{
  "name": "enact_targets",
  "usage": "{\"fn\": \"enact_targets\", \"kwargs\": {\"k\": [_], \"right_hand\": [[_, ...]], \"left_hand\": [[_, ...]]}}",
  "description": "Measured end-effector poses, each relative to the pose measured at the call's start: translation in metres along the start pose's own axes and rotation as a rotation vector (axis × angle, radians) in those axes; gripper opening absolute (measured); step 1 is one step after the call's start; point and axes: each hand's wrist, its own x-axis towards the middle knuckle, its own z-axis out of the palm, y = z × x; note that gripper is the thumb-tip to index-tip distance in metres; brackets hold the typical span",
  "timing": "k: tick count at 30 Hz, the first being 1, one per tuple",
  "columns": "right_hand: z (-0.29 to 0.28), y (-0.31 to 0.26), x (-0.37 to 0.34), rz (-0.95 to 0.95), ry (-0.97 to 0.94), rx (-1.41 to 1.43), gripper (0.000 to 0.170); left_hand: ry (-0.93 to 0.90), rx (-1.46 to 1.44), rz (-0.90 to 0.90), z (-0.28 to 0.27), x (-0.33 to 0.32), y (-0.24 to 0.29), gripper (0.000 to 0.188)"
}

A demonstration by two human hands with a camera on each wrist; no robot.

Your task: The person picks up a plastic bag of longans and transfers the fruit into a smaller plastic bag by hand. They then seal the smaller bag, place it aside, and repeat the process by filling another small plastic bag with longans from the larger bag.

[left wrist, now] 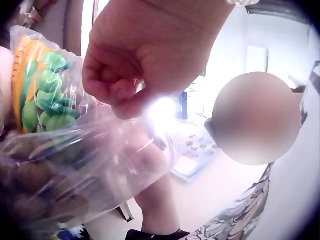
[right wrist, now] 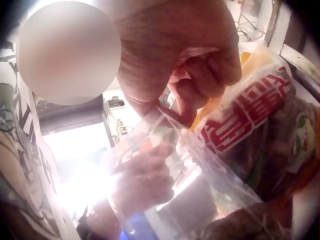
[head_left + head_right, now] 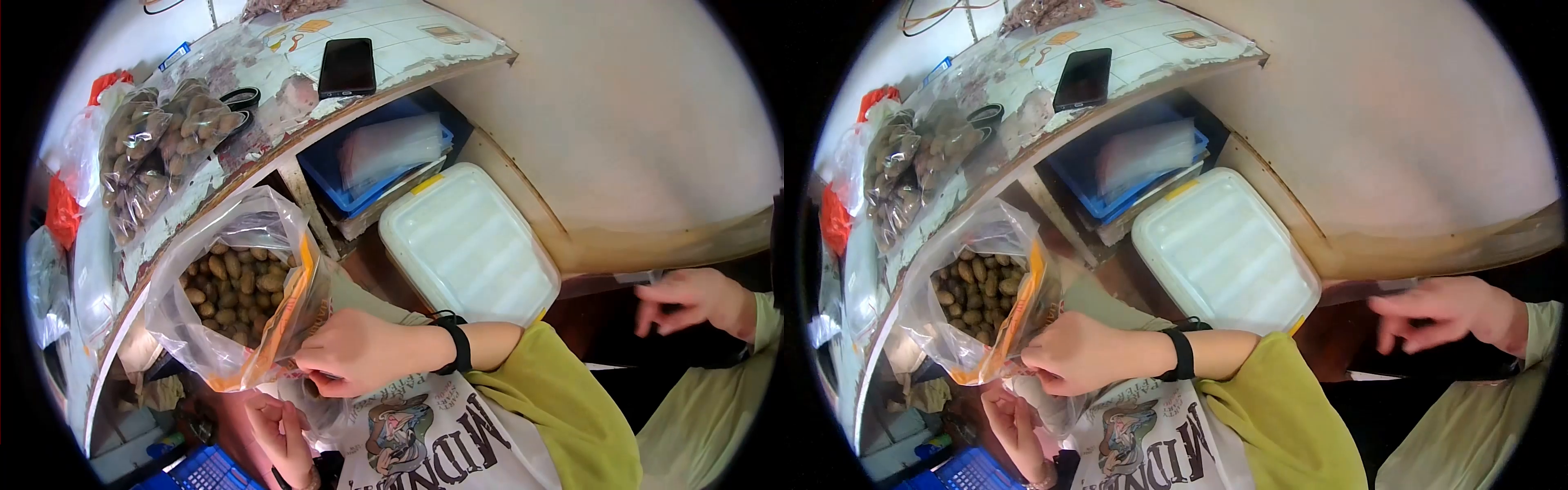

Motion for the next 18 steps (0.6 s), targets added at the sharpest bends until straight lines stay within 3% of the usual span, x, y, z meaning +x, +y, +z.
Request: {"fn": "enact_targets", "kwargs": {"k": [12,14,15,16,18], "right_hand": [[0.006,0.003,0.001,0.033,0.002,0.072,0.014],[0.005,0.003,0.001,0.014,0.015,0.117,0.014],[0.004,0.005,0.000,0.065,-0.014,0.136,0.014],[0.004,0.006,0.000,0.108,-0.047,0.159,0.014],[0.003,0.008,0.001,0.115,-0.004,0.149,0.013]], "left_hand": [[0.122,-0.063,-0.089,0.000,-0.001,-0.004,0.014],[0.036,-0.130,-0.017,-0.008,-0.003,-0.014,0.020],[0.040,-0.089,-0.053,-0.009,-0.006,-0.011,0.033],[-0.119,0.042,0.138,-0.020,-0.001,-0.021,0.051],[-0.175,-0.145,0.151,-0.024,-0.004,-0.031,0.073]]}}
